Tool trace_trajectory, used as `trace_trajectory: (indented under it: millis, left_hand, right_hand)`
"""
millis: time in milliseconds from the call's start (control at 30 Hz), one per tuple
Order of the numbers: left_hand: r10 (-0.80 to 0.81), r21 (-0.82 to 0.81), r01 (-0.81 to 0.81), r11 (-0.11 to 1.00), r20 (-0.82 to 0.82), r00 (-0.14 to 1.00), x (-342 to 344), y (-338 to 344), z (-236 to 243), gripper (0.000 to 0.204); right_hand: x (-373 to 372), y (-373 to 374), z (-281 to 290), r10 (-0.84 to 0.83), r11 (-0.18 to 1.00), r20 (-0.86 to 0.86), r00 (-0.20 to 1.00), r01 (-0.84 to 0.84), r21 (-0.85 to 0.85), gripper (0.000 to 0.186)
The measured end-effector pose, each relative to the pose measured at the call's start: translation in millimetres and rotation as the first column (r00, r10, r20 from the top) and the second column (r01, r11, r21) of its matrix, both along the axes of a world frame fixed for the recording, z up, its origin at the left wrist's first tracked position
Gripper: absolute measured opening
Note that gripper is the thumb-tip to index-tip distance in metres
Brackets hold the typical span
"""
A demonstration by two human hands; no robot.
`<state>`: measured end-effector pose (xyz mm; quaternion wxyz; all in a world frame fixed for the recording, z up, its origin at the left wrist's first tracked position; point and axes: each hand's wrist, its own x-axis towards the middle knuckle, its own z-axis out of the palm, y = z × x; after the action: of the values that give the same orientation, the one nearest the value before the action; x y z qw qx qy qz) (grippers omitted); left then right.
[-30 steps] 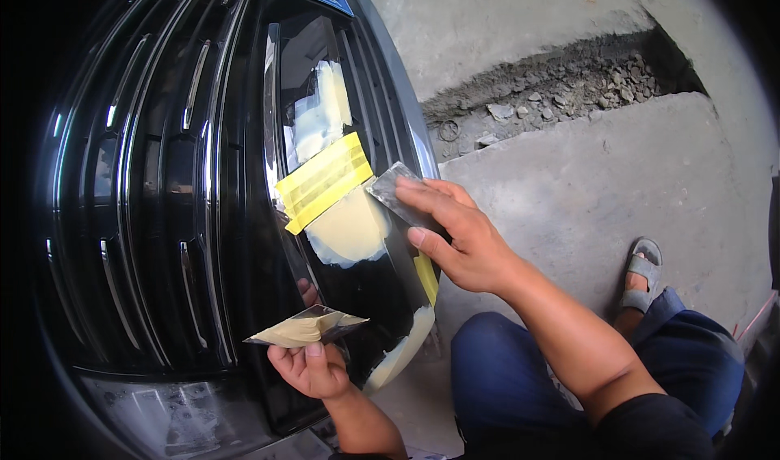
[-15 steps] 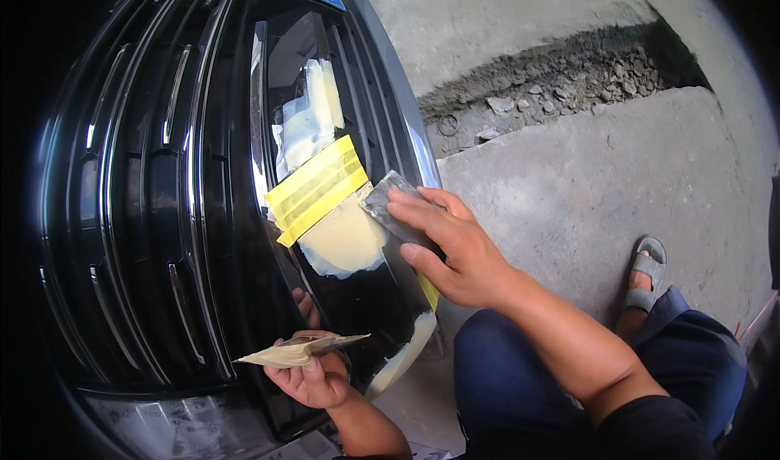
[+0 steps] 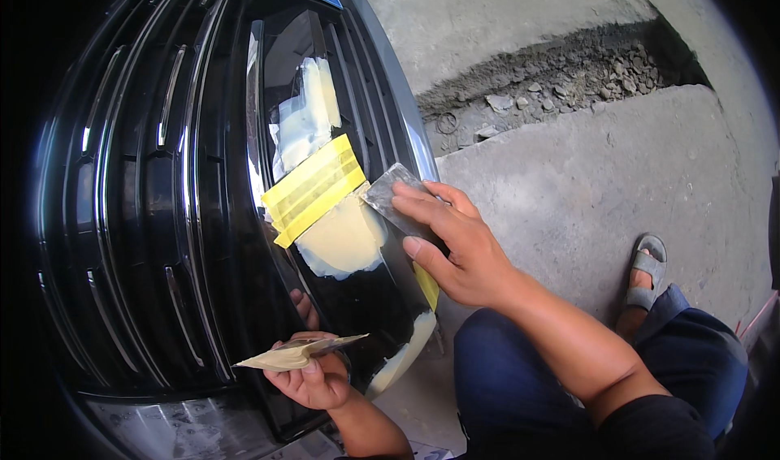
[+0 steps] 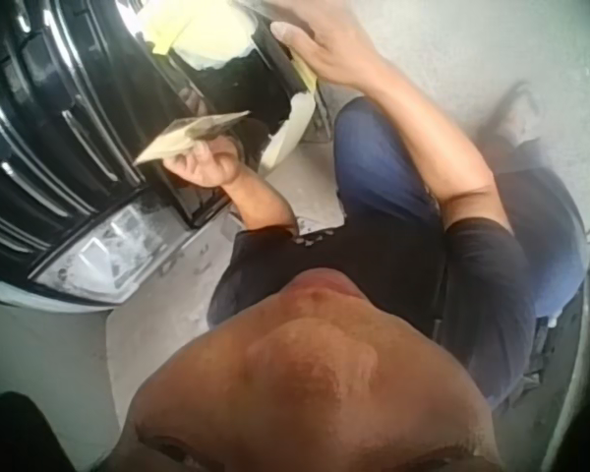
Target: The person applies a beige body filler to a black car's front bumper and side panel using two metal spreaders. They repeatedly transfer filler between the spreaders and smooth it over taped-off areas on the bumper and wheel arch.
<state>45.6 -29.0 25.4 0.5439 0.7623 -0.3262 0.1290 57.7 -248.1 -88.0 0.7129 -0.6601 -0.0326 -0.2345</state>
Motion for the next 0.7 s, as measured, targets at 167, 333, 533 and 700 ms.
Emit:
trace_trajectory:
  millis: [167,333,533,700]
  left_hand:
    - [-0.012,-0.003,0.012,1.0,0.008,1.0,0.8,-0.4,-0.5,0.05]
    - [0.003,-0.004,-0.003,1.0,0.0,1.0,0.1,-2.0,1.1,0.049]
    - [0.011,0.021,-0.011,1.0,-0.002,1.0,-0.5,1.1,1.4,0.049]
    - [0.018,0.013,-0.018,1.0,0.001,1.0,-0.4,-3.1,2.0,0.049]
  right_hand:
    - [0.0,3.9,-4.6,0.014,1.0,0.008,1.0,-0.014,-0.006,0.041]
    - [-2.3,1.4,1.7,-0.001,1.0,-0.003,1.0,0.001,-0.007,0.04]
    - [2.6,4.0,4.2,-0.016,1.0,0.02,1.0,0.016,-0.025,0.041]
    - [-2.6,1.7,2.6,0.001,1.0,-0.024,1.0,-0.002,-0.023,0.04]
